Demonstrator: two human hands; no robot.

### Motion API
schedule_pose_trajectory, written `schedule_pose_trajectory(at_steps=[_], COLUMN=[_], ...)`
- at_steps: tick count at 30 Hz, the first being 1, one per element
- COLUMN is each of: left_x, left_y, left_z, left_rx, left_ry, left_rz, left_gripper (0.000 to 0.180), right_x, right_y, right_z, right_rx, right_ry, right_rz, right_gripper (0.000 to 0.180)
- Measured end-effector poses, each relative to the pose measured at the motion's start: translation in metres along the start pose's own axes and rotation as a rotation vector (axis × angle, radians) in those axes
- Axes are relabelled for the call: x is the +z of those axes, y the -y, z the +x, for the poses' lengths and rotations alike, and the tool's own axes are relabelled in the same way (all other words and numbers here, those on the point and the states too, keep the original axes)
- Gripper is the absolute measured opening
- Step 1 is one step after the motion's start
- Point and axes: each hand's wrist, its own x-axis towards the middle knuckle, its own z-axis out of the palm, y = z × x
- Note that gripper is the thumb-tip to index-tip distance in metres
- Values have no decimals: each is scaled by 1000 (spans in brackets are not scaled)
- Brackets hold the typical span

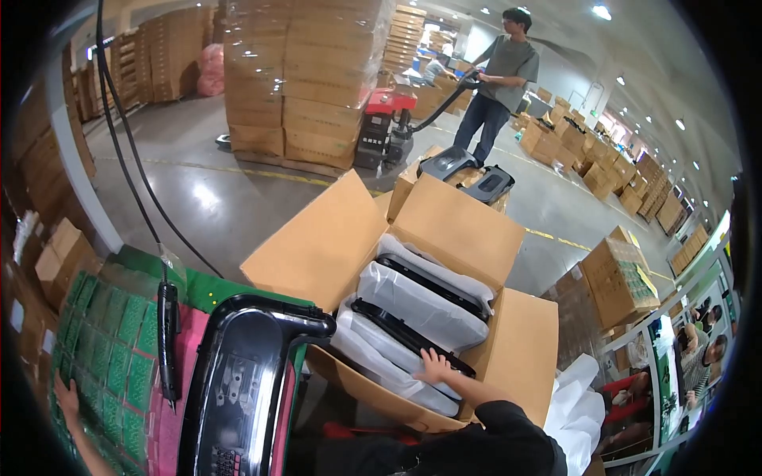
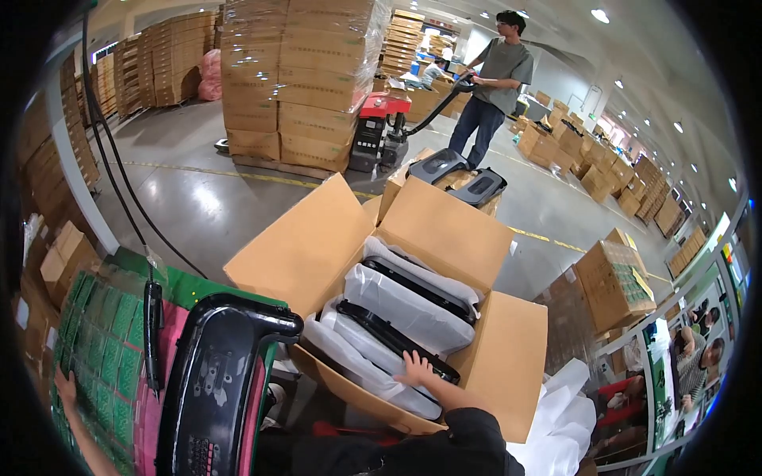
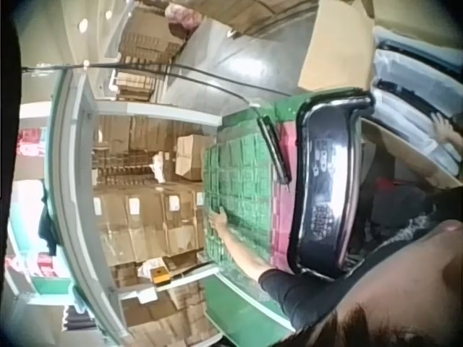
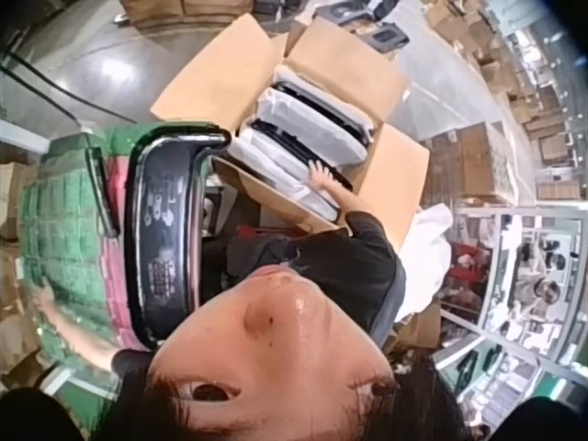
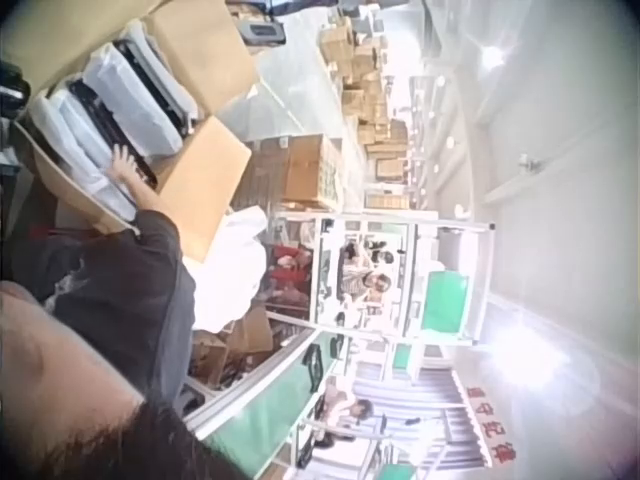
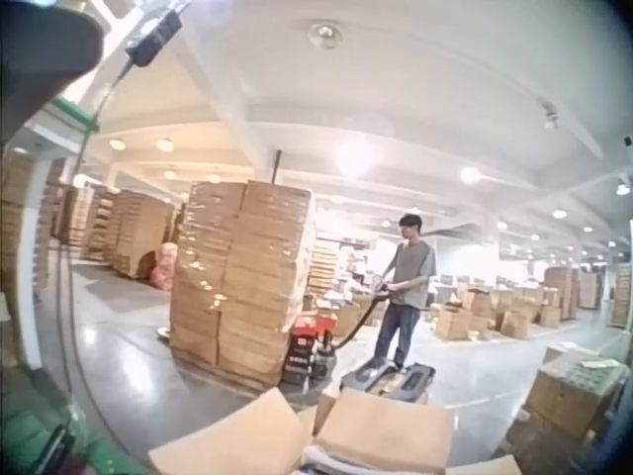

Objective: Assembling electronic circuit boards into plastic housings using an electric screwdriver.

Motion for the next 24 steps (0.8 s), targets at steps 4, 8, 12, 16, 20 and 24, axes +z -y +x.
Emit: schedule_pose_trajectory(at_steps=[4,8,12,16,20,24], left_x=[24,39,30,14,-4,-28], left_y=[41,23,13,20,-23,-45], left_z=[14,15,8,-6,-26,-43], left_rx=[199,218,233,214,26,-62], left_ry=[-239,-310,-354,-518,-692,-780], left_rz=[-142,-273,-221,-211,-213,-118], left_gripper=[58,54,55,57,55,53], right_x=[15,44,55,58,47,41], right_y=[23,40,74,78,78,84], right_z=[-23,-28,-48,-44,-57,-61], right_rx=[-212,-373,-377,-410,-326,-290], right_ry=[-314,-323,-424,-480,-502,-502], right_rz=[-199,96,277,351,368,391], right_gripper=[81,68,59,55,54,53])
